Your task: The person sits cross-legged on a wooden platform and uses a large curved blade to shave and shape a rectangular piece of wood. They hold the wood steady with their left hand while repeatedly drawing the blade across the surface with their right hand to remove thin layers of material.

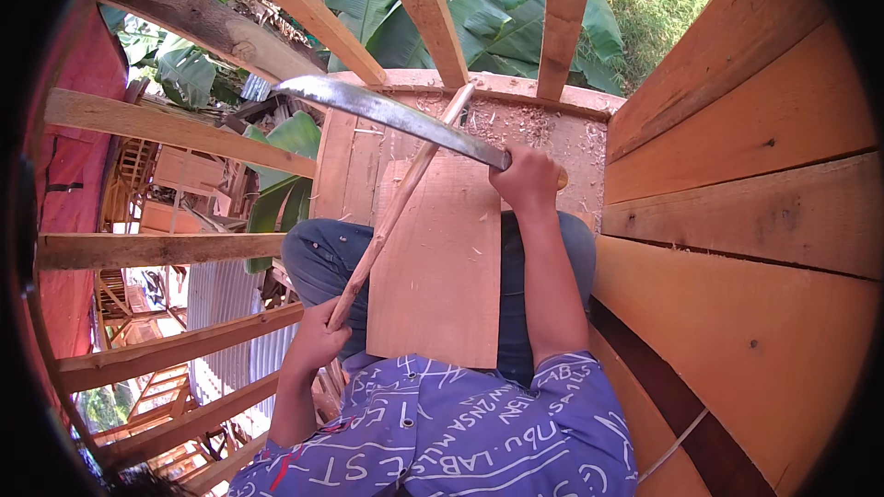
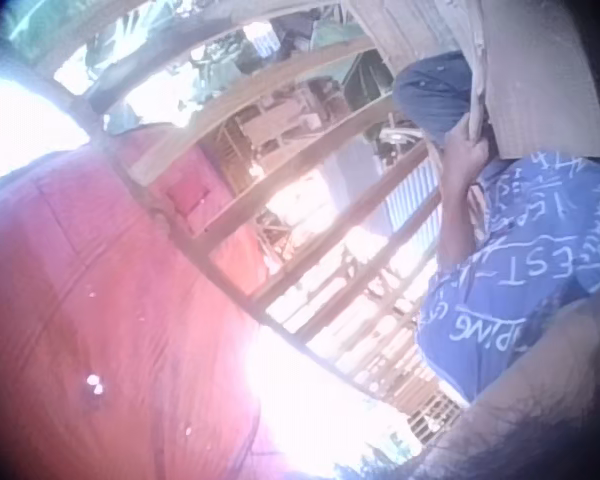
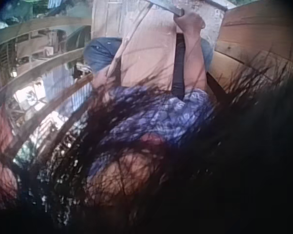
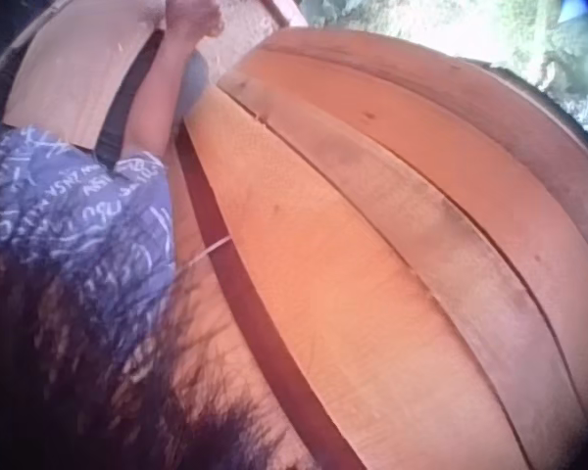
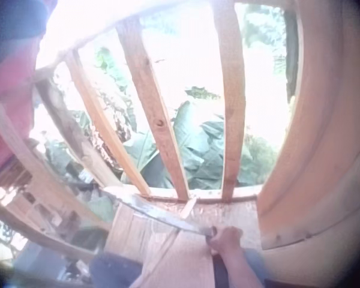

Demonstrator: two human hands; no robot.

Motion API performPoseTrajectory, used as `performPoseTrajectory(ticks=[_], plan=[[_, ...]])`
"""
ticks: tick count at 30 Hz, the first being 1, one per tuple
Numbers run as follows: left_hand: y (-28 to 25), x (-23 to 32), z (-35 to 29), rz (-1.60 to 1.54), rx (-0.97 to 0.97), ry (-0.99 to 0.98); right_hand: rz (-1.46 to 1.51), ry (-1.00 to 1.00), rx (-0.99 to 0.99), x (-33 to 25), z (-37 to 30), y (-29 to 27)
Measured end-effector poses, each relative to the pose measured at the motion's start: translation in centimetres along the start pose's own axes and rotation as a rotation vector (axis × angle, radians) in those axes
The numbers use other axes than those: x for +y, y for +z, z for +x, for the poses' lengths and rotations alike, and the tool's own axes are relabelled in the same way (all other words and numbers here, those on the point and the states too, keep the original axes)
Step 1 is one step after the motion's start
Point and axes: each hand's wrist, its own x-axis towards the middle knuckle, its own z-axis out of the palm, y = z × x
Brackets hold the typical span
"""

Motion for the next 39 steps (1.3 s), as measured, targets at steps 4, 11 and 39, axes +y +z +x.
performPoseTrajectory(ticks=[4, 11, 39], plan=[[0.9, -0.3, -0.7, -0.138, -0.096, 0.006, 0.138, 0.187, -0.028, 1.3, 1.0, -0.3], [2.3, 1.2, 3.2, -0.299, -0.145, 0.059, 0.144, -0.041, -0.012, -0.9, -1.3, 0.6], [2.2, 0.5, 3.8, -0.352, -0.123, -0.011, 0.07, -0.036, -0.132, -1.1, -1.2, 1.3]])
